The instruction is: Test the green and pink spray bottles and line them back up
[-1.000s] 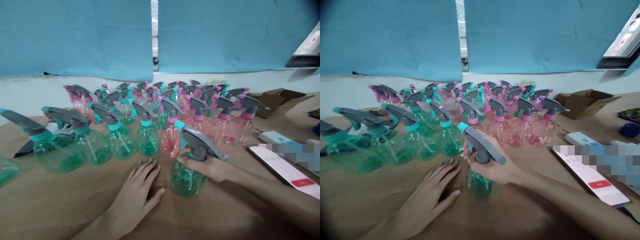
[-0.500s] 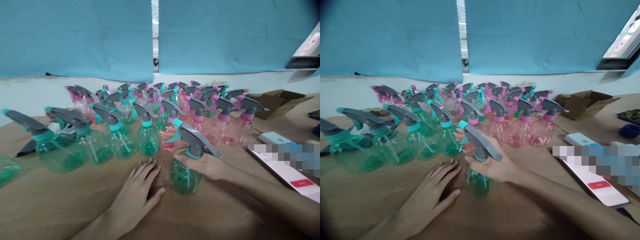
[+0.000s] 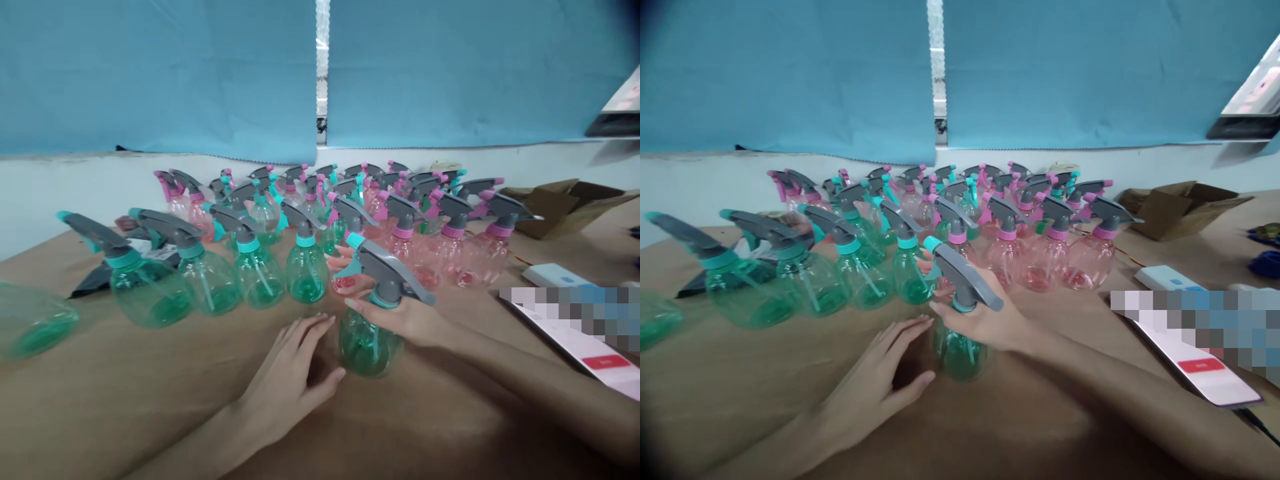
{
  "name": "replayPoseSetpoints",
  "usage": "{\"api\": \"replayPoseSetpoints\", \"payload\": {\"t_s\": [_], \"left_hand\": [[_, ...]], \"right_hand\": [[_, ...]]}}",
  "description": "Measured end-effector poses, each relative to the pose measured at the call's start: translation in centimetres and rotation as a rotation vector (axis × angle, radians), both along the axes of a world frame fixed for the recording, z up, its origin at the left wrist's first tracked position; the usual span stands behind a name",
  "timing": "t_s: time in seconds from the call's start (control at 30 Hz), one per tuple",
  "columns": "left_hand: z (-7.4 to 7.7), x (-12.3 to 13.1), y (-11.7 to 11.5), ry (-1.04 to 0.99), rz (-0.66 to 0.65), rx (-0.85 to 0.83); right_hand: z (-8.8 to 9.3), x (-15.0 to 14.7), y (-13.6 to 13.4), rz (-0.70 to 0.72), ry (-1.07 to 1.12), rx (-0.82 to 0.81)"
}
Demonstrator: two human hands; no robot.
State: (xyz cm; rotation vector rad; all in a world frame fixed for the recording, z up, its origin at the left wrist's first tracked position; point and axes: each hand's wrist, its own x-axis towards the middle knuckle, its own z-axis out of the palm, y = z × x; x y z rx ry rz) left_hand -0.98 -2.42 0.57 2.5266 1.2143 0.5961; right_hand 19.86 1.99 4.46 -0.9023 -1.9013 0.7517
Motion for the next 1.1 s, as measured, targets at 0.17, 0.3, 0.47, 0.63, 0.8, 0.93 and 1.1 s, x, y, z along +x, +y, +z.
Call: {"api": "replayPoseSetpoints", "payload": {"t_s": [0.17,0.3,0.47,0.63,0.8,0.93,1.1], "left_hand": [[1.0,0.2,-0.9,-0.104,0.036,-0.062],[2.0,-0.6,-1.8,-0.151,0.099,-0.081],[2.5,-3.2,-3.2,-0.209,0.184,-0.093],[2.2,-6.6,-4.7,-0.223,0.351,-0.016],[2.1,-10.1,-6.3,-0.189,0.483,0.076],[2.4,-13.0,-7.3,-0.176,0.543,0.140],[2.4,-18.9,-6.8,-0.135,0.664,0.216]], "right_hand": [[0.6,-2.2,-0.4,0.053,0.064,0.043],[1.2,-4.7,-0.9,0.100,0.081,-0.002],[1.2,-8.6,-1.2,0.216,0.160,-0.029],[1.6,-13.2,-1.8,0.193,0.177,0.051],[2.6,-17.1,-2.3,0.230,0.066,0.194],[3.5,-18.6,-2.4,0.345,-0.108,0.258],[5.8,-19.2,-1.6,0.330,-0.350,0.204]]}}
